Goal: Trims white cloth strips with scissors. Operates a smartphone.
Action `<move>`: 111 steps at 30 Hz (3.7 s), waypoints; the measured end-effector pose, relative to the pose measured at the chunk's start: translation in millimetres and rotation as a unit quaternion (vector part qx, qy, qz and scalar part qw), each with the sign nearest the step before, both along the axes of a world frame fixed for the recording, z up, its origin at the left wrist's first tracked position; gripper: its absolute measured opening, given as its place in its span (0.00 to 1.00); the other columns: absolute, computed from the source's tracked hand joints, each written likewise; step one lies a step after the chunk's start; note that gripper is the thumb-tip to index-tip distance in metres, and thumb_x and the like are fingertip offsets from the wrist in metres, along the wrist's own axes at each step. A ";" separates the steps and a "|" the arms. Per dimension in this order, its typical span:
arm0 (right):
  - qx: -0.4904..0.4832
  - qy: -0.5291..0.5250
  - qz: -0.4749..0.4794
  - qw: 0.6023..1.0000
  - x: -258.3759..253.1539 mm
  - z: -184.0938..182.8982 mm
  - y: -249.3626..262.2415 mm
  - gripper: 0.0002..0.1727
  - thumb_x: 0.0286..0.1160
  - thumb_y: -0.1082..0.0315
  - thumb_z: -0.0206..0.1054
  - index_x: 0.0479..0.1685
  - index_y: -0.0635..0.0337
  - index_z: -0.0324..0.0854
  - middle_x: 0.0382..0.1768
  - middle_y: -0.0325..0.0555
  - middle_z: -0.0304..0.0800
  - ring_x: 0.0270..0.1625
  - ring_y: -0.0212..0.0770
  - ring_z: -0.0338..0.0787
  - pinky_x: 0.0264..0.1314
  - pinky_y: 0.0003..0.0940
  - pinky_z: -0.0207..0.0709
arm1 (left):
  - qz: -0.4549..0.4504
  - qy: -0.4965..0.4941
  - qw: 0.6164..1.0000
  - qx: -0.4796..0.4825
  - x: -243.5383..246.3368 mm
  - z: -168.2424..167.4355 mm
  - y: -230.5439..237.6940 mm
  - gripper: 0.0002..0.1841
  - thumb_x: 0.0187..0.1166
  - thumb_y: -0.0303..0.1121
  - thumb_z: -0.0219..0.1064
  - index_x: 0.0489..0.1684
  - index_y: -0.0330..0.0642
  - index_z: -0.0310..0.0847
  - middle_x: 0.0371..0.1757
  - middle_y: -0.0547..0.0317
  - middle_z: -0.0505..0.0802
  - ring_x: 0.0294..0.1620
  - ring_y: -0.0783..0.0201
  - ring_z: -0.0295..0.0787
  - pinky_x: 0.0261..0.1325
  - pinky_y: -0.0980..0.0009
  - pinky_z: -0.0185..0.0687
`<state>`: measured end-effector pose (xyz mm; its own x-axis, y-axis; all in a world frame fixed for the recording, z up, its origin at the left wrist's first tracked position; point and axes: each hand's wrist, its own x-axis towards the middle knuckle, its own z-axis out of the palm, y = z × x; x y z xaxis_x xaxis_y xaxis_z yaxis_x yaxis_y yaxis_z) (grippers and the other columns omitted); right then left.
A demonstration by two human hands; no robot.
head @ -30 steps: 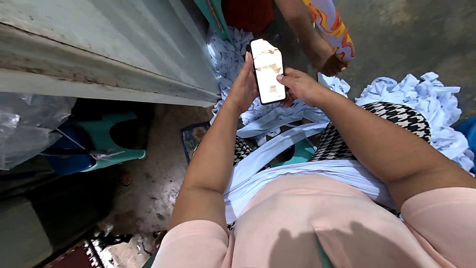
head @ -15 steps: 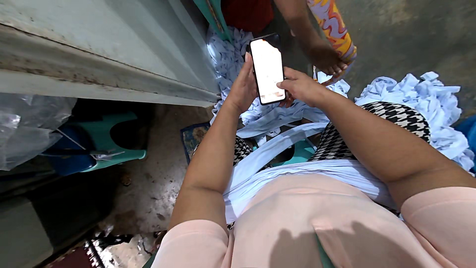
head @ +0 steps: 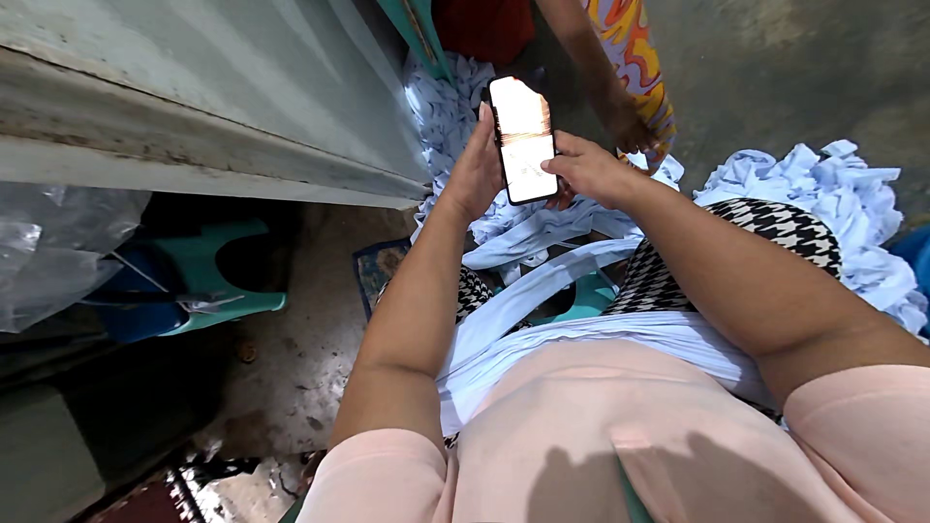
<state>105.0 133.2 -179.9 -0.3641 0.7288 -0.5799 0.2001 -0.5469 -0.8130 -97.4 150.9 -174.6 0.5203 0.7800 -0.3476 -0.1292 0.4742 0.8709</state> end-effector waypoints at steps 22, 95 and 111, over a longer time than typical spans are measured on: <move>-0.005 -0.003 0.015 1.000 -1.4 4.9 -1.3 0.28 0.84 0.73 0.56 0.84 0.52 0.61 0.52 0.57 0.88 0.35 0.49 0.92 0.33 0.43 0.88 | -0.005 0.001 1.000 0.001 -0.7 1.8 -0.3 0.43 0.85 0.67 0.22 0.95 0.48 0.39 0.82 0.50 0.76 0.77 0.56 0.78 0.76 0.54 0.78; 0.051 0.126 0.003 0.991 10.9 41.8 -0.3 0.31 0.85 0.64 0.50 0.89 0.41 0.56 0.48 0.54 0.87 0.26 0.41 0.83 0.24 0.35 0.76 | 0.055 0.089 0.993 0.048 26.8 88.4 -11.8 0.44 0.84 0.69 0.22 0.93 0.49 0.46 0.81 0.49 0.77 0.76 0.55 0.79 0.74 0.52 0.78; 0.125 0.262 -0.081 0.954 31.5 66.0 -3.1 0.28 0.88 0.66 0.51 0.88 0.52 0.57 0.58 0.58 0.84 0.36 0.47 0.91 0.39 0.44 0.88 | 0.104 0.144 0.970 0.168 66.7 149.6 16.2 0.48 0.81 0.74 0.21 0.95 0.49 0.39 0.86 0.49 0.71 0.82 0.54 0.73 0.79 0.51 0.74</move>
<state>136.5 130.2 -113.8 -0.4263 0.8919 -0.1509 -0.3399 -0.3125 -0.8870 -30.8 167.1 -25.1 0.2592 0.9521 -0.1623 0.0791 0.1466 0.9860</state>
